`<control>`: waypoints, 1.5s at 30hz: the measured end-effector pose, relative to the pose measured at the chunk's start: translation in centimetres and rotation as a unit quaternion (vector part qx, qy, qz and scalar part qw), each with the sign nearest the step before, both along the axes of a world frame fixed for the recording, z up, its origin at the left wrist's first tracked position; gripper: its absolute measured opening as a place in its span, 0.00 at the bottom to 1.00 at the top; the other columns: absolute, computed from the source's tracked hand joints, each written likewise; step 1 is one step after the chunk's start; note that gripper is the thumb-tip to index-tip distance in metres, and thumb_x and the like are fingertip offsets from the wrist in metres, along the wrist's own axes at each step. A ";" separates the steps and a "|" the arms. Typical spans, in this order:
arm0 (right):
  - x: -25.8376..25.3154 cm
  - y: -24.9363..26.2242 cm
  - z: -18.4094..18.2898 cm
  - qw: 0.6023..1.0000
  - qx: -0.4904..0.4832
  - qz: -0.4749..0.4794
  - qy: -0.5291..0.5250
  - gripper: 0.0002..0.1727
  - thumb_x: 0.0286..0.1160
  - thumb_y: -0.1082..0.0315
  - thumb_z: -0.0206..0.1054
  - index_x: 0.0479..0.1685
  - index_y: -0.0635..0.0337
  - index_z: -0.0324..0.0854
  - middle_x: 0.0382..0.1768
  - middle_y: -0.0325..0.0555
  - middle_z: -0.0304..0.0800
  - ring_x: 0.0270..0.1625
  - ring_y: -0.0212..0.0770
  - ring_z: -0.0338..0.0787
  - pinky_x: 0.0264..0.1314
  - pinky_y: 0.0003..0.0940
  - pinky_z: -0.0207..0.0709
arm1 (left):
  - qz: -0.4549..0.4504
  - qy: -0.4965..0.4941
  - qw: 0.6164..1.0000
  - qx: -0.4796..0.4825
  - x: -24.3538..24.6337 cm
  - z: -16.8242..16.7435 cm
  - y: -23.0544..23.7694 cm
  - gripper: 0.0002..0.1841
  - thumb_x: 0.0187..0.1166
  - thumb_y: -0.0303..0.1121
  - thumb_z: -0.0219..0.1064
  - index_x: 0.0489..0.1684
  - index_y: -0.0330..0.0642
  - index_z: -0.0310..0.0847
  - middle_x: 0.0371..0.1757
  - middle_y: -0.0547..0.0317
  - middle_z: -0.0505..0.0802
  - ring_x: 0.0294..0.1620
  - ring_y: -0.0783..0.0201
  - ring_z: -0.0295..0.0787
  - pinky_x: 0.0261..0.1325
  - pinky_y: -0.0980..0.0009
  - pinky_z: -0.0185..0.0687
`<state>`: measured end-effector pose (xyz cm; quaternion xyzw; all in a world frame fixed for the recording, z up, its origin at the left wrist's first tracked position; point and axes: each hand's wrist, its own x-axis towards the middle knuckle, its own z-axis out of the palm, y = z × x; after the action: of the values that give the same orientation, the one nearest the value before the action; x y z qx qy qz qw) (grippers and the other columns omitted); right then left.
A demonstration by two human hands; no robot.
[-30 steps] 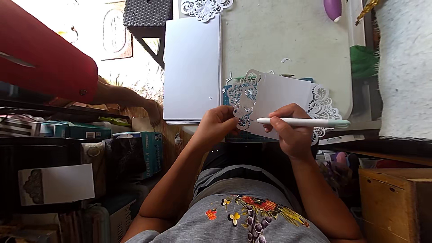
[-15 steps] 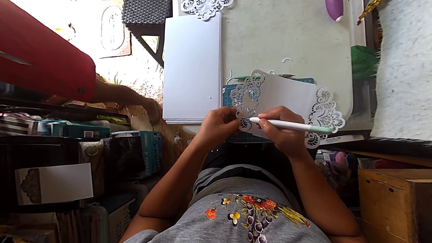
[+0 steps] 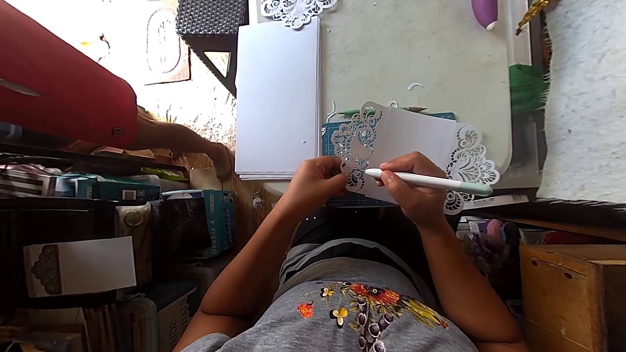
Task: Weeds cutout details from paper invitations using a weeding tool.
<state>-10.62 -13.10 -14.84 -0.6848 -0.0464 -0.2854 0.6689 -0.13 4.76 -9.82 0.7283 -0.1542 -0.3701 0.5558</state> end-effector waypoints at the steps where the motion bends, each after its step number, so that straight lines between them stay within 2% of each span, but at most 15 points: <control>1: 0.0 0.0 0.0 1.000 0.001 0.003 -0.001 0.08 0.69 0.80 0.66 0.45 0.67 0.83 0.40 0.40 0.91 0.38 0.26 0.91 0.42 0.22 0.88 | 0.001 0.000 1.000 0.000 0.0 0.0 0.0 0.05 0.81 0.20 0.63 0.46 0.33 0.84 0.35 0.61 0.94 0.33 0.75 0.92 0.41 0.78 0.91; 8: 0.1 0.1 0.1 1.000 -0.014 0.011 0.009 0.07 0.68 0.80 0.67 0.43 0.69 0.84 0.39 0.41 0.91 0.37 0.24 0.90 0.41 0.19 0.87 | 0.007 0.008 1.000 -0.005 0.0 -0.1 0.1 0.07 0.82 0.20 0.61 0.47 0.32 0.84 0.36 0.60 0.94 0.33 0.73 0.93 0.41 0.77 0.92; 11: 0.0 -0.2 0.0 0.999 0.046 0.018 0.021 0.08 0.73 0.78 0.65 0.46 0.62 0.84 0.41 0.36 0.91 0.37 0.26 0.91 0.41 0.23 0.88 | 0.013 0.044 0.999 -0.020 0.0 0.0 0.2 0.14 0.81 0.21 0.50 0.49 0.33 0.84 0.36 0.60 0.95 0.33 0.72 0.93 0.41 0.74 0.92; 12: 0.1 -0.3 -0.1 0.996 0.085 0.018 0.018 0.09 0.74 0.78 0.64 0.46 0.58 0.85 0.41 0.34 0.92 0.37 0.27 0.92 0.41 0.25 0.89 | 0.013 0.049 0.998 -0.026 0.0 -0.1 0.3 0.14 0.83 0.20 0.50 0.50 0.33 0.84 0.36 0.61 0.95 0.32 0.72 0.93 0.41 0.75 0.92; 14: 0.2 -0.4 -0.2 0.992 0.126 0.019 0.013 0.10 0.75 0.78 0.63 0.46 0.55 0.86 0.40 0.33 0.93 0.37 0.28 0.92 0.41 0.26 0.90 | 0.005 0.043 0.998 -0.034 -0.2 -0.1 0.5 0.10 0.86 0.19 0.56 0.51 0.34 0.84 0.37 0.61 0.94 0.32 0.74 0.93 0.41 0.77 0.91; 16: 0.0 -0.2 0.1 0.994 0.111 0.017 0.019 0.08 0.75 0.77 0.63 0.46 0.56 0.85 0.38 0.35 0.91 0.35 0.27 0.91 0.39 0.23 0.89 | -0.001 0.034 0.999 -0.041 -0.3 -0.2 0.5 0.07 0.84 0.20 0.62 0.51 0.35 0.84 0.37 0.61 0.94 0.33 0.74 0.92 0.40 0.77 0.91; 22: 0.2 -0.2 0.0 0.995 0.099 0.013 0.015 0.08 0.75 0.78 0.64 0.45 0.58 0.85 0.37 0.35 0.91 0.33 0.27 0.90 0.39 0.24 0.89 | 0.003 -0.011 0.999 -0.031 -0.6 -0.3 0.1 0.04 0.82 0.23 0.66 0.46 0.36 0.86 0.34 0.63 0.94 0.31 0.75 0.92 0.39 0.78 0.91; 34: 0.2 -0.1 -0.1 0.992 0.118 -0.005 0.043 0.08 0.74 0.78 0.64 0.43 0.55 0.86 0.36 0.33 0.93 0.33 0.27 0.91 0.40 0.24 0.89 | -0.008 -0.058 0.998 -0.015 -0.4 -1.1 -0.2 0.04 0.81 0.20 0.66 0.45 0.37 0.80 0.33 0.64 0.92 0.30 0.74 0.91 0.39 0.76 0.91; 45: 0.1 0.0 0.2 0.992 0.115 -0.006 0.047 0.08 0.74 0.79 0.64 0.43 0.58 0.85 0.35 0.34 0.93 0.33 0.26 0.92 0.40 0.24 0.89 | -0.012 0.003 1.000 -0.010 0.1 -0.2 -0.1 0.03 0.83 0.20 0.63 0.45 0.35 0.82 0.34 0.63 0.94 0.31 0.74 0.93 0.41 0.76 0.92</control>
<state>-10.50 -13.06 -14.67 -0.6160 0.0220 -0.2605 0.7431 -0.03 4.66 -10.01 0.7199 -0.1651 -0.3776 0.5585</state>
